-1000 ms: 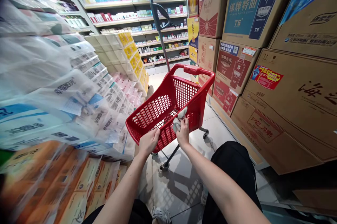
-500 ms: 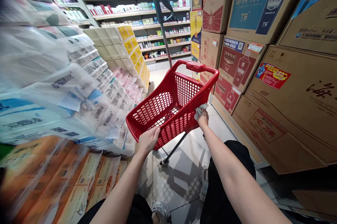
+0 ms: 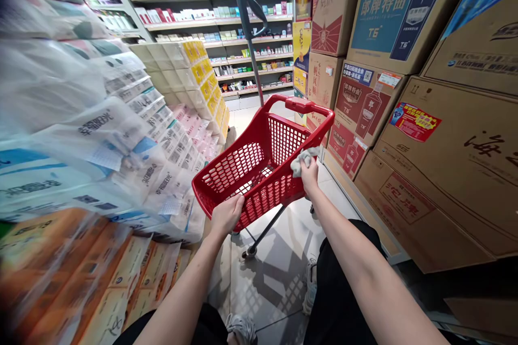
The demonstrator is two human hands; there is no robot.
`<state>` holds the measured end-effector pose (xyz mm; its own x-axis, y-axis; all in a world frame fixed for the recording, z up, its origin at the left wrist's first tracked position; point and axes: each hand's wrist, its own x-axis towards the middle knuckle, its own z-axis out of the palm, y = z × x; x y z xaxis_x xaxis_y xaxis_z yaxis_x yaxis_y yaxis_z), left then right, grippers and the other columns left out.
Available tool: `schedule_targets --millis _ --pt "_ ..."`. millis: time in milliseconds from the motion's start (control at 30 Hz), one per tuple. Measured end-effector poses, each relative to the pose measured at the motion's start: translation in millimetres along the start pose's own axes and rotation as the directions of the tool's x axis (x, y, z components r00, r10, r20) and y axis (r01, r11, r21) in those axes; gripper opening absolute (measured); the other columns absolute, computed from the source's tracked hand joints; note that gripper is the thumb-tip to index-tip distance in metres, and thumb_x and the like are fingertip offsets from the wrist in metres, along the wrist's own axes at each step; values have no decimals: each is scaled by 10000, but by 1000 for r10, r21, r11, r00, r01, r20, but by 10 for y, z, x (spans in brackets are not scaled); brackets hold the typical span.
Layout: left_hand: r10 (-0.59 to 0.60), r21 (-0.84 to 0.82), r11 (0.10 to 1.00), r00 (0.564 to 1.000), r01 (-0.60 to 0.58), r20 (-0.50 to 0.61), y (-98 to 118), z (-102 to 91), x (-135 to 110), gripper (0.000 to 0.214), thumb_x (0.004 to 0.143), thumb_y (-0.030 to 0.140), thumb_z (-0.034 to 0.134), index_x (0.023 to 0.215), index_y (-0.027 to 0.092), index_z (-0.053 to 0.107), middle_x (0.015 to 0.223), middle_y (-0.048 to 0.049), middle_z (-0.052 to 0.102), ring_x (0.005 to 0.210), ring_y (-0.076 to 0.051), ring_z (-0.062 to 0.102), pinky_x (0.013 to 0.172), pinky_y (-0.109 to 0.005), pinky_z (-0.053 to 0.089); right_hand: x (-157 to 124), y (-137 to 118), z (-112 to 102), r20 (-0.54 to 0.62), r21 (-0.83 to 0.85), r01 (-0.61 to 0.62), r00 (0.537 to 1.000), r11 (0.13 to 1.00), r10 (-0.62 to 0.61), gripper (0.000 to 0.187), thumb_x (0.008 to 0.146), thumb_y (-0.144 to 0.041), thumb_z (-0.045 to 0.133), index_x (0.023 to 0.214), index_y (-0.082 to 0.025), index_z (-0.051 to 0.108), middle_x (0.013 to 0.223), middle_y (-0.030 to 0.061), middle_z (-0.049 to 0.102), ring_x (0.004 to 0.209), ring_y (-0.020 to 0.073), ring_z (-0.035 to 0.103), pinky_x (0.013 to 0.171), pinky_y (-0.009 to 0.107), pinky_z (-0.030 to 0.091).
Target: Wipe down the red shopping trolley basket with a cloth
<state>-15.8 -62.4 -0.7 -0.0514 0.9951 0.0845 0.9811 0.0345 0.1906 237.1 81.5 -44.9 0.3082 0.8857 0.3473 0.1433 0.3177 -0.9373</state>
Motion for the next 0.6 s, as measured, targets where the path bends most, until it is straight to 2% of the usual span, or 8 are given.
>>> schedule_targets --millis 67,133,200,267,333,433,500,600 --pt "-5 -7 1000 1000 5 1 -21 -5 8 490 898 483 132 858 239 554 892 -13 647 834 -160 571 604 -241 286 -131 -79 -58 36 -77 17 999 997 -14 388 775 -414 459 1053 -150 516 966 94 605 859 191 574 762 332 461" --pt "1 -14 1000 1000 -1 -4 -41 -6 7 483 899 480 137 864 243 556 908 -10 647 852 -159 569 615 -239 291 -155 -201 -104 -90 -182 59 993 982 -77 442 794 -388 436 1170 -157 459 1095 124 548 982 217 535 853 374 420" --pt "2 -11 1000 1000 -3 -10 -57 -3 -2 482 900 477 136 861 243 556 907 -7 648 855 -157 569 614 -240 290 -17 -368 -140 -230 -303 123 953 945 -198 504 827 -357 376 1289 -156 353 1250 161 418 1133 232 439 951 400 339" --pt "-5 2 1000 1000 5 -16 -67 -2 -18 484 899 480 136 857 242 555 892 -6 649 837 -157 571 600 -242 281 255 -537 -178 -241 -431 194 917 882 -319 525 850 -344 330 1335 -148 304 1339 175 294 1235 248 321 1004 419 262" --pt "-10 17 1000 1000 10 -17 -72 -11 -38 485 899 483 140 850 239 557 873 -8 648 811 -157 571 585 -243 271 559 -653 -222 -136 -556 272 903 786 -408 507 858 -346 317 1322 -144 342 1375 162 254 1278 265 228 1022 448 209" --pt "-18 16 1000 1000 18 -2 -68 -44 -67 486 900 477 146 836 230 560 861 -13 646 790 -155 565 576 -241 265 782 -694 -249 66 -673 367 894 642 -442 443 870 -334 301 1247 -147 441 1348 139 346 1273 264 208 1003 480 198" --pt "-17 -2 1000 1000 17 8 -57 -65 -80 484 900 473 150 833 225 560 871 -14 645 797 -153 562 576 -238 267 633 -666 -174 166 -699 410 890 585 -425 391 879 -307 298 1182 -161 498 1281 130 440 1239 260 263 969 482 219" --pt "-12 -25 1000 1000 12 14 -36 -69 -88 483 901 473 148 839 224 557 892 -16 643 821 -153 561 582 -235 272 0 -597 115 358 -671 531 843 518 -400 328 872 -271 352 1127 -180 537 1213 121 502 1193 254 331 930 439 240"
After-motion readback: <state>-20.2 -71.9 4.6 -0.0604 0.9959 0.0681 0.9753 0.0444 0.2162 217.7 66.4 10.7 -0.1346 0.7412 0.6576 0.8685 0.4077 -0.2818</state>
